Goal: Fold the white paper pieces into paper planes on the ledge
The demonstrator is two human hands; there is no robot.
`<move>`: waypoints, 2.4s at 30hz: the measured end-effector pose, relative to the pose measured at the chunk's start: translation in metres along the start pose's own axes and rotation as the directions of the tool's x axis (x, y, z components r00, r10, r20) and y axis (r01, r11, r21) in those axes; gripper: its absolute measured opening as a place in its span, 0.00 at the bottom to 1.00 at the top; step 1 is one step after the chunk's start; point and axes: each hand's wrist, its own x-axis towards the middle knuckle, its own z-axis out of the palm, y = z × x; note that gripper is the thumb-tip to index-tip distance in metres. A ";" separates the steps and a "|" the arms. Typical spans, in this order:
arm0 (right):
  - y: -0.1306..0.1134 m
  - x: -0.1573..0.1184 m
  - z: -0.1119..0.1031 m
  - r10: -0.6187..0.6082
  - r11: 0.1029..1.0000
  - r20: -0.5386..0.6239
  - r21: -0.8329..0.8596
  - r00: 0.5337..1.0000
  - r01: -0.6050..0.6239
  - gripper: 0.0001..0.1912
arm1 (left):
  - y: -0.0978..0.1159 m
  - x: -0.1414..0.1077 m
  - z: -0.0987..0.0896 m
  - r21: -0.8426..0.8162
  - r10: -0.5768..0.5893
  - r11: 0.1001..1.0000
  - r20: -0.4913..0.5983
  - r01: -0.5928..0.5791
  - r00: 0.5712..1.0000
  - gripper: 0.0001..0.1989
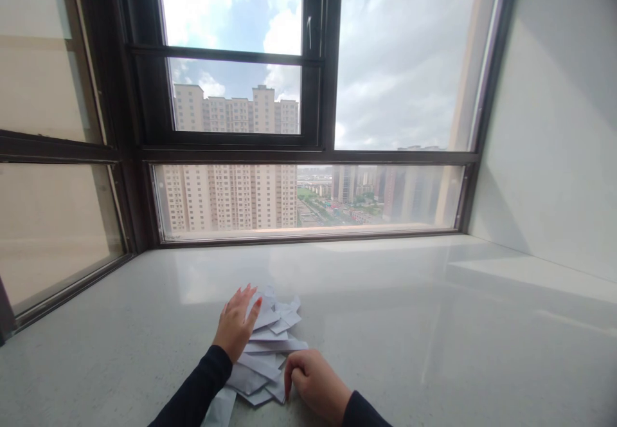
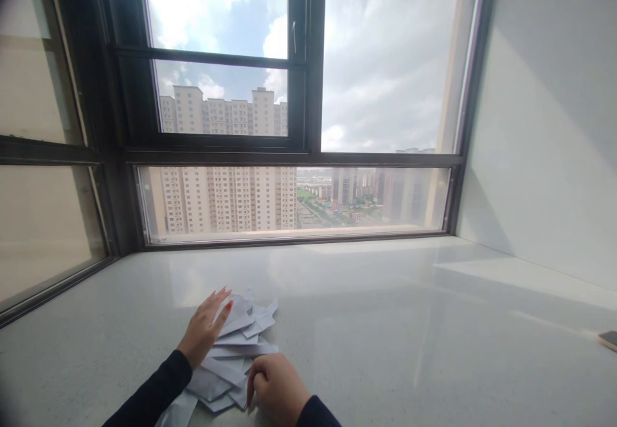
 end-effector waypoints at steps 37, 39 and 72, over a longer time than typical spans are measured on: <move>0.005 0.011 -0.011 0.041 0.999 -0.297 0.012 0.954 -0.040 0.09 | 0.028 -0.066 0.023 -0.459 0.171 0.888 0.377 0.023 0.910 0.18; 0.005 0.010 -0.011 0.042 0.999 -0.309 0.010 0.950 -0.041 0.09 | 0.026 -0.066 0.024 -0.469 0.150 0.881 0.397 0.060 0.905 0.19; -0.017 0.003 -0.020 0.070 0.745 -0.250 0.656 0.966 0.116 0.24 | 0.021 -0.053 0.014 -0.645 0.006 0.700 0.435 0.308 0.900 0.28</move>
